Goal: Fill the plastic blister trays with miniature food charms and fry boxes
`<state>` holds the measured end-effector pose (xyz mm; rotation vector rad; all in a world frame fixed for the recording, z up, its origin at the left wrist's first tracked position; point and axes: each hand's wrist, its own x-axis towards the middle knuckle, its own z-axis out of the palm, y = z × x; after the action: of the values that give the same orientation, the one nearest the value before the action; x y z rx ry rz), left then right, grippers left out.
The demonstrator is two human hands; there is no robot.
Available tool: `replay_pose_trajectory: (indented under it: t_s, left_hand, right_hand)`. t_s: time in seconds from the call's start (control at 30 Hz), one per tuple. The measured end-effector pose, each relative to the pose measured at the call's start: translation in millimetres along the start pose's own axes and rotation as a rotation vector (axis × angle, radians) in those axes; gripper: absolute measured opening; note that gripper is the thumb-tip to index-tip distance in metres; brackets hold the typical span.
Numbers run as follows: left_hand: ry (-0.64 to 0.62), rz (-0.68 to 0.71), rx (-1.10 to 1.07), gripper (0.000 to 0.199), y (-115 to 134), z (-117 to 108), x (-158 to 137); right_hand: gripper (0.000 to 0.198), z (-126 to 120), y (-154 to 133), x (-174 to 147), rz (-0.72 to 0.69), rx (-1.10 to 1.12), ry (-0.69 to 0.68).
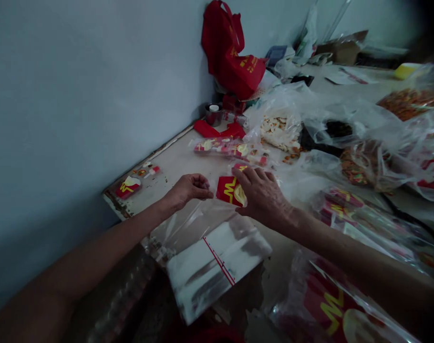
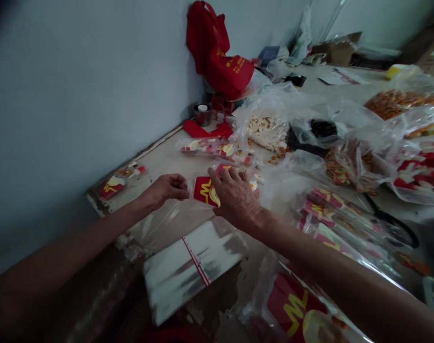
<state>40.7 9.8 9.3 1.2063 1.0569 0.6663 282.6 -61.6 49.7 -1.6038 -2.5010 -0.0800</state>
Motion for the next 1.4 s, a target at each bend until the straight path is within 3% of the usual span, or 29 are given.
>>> replay_pose_trajectory:
  t_s: [0.13, 0.37, 0.57, 0.77, 1.03, 1.2, 1.33, 1.4]
  left_hand:
    - [0.031, -0.027, 0.002, 0.047, -11, -17, -5]
    - [-0.013, -0.086, 0.083, 0.047, -16, -31, -10]
    - [0.033, -0.131, 0.070, 0.047, -12, -46, -17]
    - [0.052, -0.148, 0.060, 0.044, -16, -49, -26]
    - [-0.063, -0.195, 0.115, 0.040, -16, -51, -18]
    - [-0.345, -0.224, 0.280, 0.036, -3, -48, 5]
    - [-0.479, -0.211, 0.359, 0.041, 1, -27, 27]
    - [-0.406, -0.055, 0.437, 0.032, -2, -17, 28]
  right_hand:
    - [0.093, 6, -11, 6, -0.093, 0.051, -0.064]
    - [0.098, 15, -1, 24, -0.310, 0.192, -0.252]
    - [0.099, 16, -17, 26, -0.181, 0.152, -0.242]
    - [0.102, 20, -20, 21, -0.212, 0.195, -0.253]
    - [0.104, 19, -24, 28, -0.315, 0.237, -0.296]
    - [0.101, 34, -40, 23, -0.323, 0.168, -0.340]
    - [0.098, 49, -54, 13, -0.203, 0.230, -0.360]
    - [0.094, 58, -58, 11, -0.104, 0.220, -0.360]
